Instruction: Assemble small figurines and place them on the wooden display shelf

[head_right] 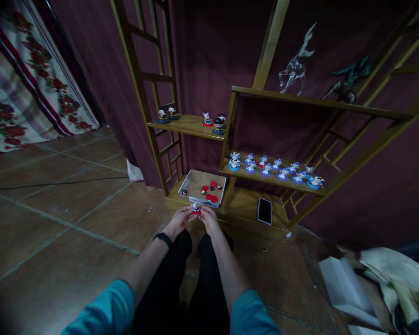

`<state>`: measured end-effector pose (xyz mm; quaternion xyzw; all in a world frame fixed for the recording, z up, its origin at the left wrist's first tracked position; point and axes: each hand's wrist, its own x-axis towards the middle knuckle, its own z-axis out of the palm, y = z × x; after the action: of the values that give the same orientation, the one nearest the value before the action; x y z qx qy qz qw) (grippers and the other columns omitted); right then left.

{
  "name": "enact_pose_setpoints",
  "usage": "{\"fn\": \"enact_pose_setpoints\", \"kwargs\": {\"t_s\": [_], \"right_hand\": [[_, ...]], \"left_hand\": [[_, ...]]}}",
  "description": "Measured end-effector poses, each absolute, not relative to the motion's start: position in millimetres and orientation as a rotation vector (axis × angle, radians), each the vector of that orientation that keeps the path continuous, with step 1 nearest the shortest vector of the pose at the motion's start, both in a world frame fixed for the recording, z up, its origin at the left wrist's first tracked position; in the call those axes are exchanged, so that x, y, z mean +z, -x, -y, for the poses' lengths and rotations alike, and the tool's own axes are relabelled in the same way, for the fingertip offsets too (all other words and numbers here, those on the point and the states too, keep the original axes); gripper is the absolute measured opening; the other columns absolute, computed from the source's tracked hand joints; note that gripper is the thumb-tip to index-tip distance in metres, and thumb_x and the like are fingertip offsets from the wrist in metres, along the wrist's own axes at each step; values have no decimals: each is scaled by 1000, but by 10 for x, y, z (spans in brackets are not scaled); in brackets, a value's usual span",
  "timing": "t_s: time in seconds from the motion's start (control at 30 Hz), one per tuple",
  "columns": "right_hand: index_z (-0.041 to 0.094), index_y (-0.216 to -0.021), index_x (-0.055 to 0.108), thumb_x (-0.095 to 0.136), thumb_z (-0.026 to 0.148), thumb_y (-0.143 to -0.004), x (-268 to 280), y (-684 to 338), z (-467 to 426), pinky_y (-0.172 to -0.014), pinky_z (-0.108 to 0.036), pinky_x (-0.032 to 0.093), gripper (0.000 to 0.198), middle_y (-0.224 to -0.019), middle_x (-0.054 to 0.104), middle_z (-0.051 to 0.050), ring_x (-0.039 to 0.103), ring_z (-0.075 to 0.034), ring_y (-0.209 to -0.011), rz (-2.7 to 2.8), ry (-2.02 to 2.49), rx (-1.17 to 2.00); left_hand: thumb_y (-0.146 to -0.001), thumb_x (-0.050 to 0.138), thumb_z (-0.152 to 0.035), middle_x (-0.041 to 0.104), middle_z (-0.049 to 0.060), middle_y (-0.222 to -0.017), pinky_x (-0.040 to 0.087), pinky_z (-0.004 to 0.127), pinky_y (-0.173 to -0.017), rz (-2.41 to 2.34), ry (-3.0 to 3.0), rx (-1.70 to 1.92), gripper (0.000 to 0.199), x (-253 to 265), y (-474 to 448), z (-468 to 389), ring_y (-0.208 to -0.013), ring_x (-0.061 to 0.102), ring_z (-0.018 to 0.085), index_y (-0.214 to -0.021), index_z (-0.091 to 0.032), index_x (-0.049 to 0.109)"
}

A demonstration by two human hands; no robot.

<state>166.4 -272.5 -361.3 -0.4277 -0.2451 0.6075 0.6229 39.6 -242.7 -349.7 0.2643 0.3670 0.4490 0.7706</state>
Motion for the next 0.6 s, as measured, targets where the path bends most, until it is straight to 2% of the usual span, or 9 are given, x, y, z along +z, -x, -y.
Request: {"fn": "enact_pose_setpoints", "kwargs": {"t_s": [0.13, 0.27, 0.6], "right_hand": [[21, -88, 64, 70, 33, -57, -3620, -1609, 2671, -66, -28, 47, 34, -77, 68, -1, 62, -14, -69, 570, 1068, 1403], [23, -91, 64, 71, 30, -54, -3641, -1584, 2633, -67, -27, 46, 39, -81, 68, 0, 62, -14, -72, 609, 1089, 1374], [22, -89, 66, 69, 31, -54, -3678, -1558, 2559, -68, -28, 47, 36, -84, 69, -1, 62, -15, -73, 709, 1112, 1361]], "left_hand": [[-71, 65, -6, 66, 8, -71, 54, 22, -62, -817, -530, 1019, 9, -3537, -389, 2382, -60, 64, 12, -78, -9, 60], [-69, 66, -4, 65, 7, -72, 55, 23, -61, -824, -519, 1002, 17, -3552, -360, 2344, -60, 65, 12, -83, -10, 59], [-73, 61, -7, 66, 12, -71, 55, 28, -64, -817, -536, 830, 5, -3596, -230, 2207, -62, 65, 16, -78, -7, 59]]}}
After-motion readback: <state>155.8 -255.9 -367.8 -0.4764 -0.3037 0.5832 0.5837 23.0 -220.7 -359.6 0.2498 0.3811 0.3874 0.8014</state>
